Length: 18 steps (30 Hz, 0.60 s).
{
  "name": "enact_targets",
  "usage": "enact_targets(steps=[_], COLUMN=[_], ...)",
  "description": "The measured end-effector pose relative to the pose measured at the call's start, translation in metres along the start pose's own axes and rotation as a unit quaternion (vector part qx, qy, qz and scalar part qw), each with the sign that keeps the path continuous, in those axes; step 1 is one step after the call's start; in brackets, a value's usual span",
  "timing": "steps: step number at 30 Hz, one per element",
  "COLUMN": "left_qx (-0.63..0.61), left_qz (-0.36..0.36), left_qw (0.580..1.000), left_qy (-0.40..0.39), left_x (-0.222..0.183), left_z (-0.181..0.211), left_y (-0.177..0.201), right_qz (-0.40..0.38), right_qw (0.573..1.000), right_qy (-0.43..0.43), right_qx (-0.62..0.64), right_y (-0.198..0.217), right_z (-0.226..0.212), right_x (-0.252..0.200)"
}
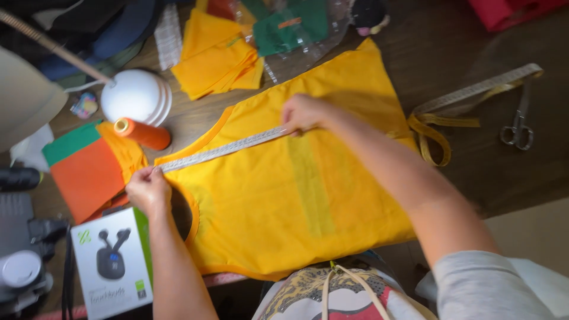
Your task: Measuring a yellow garment with a tape measure and pinning the fabric for alterations
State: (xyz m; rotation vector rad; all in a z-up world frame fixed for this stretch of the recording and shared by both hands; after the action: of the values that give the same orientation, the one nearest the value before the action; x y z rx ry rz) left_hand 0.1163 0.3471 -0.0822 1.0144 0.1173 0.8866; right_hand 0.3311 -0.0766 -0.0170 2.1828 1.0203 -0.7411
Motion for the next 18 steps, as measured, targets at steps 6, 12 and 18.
enact_targets(steps=[6, 12, 18], left_qx=[0.003, -0.015, -0.002], left_qz=[0.028, 0.017, 0.008], left_qw=[1.000, 0.999, 1.000], left_qy=[0.004, 0.031, 0.021], left_x=[-0.005, -0.010, -0.011], left_z=[0.004, 0.030, 0.032], left_y=[0.005, 0.019, 0.021], right_qz=[0.084, 0.176, 0.234], right_qw=[0.996, 0.977, 0.959], right_qy=[-0.020, -0.112, -0.154], right_qx=[-0.023, -0.044, -0.033], right_y=[0.067, 0.103, 0.134], right_z=[0.035, 0.034, 0.064], right_x=[-0.039, -0.092, -0.099])
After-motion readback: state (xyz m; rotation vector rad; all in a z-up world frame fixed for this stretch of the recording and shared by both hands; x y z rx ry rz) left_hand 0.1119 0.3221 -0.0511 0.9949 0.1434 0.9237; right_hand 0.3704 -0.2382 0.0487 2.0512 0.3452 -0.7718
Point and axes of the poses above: each hand's wrist, its own x-axis towards the middle knuckle, its own y-axis out of the back of the hand, z = x × y, the point moved 5 cm from there along x, towards the middle knuckle, and after that the axes turned 11 degrees about -y, right-handed, at the moved point
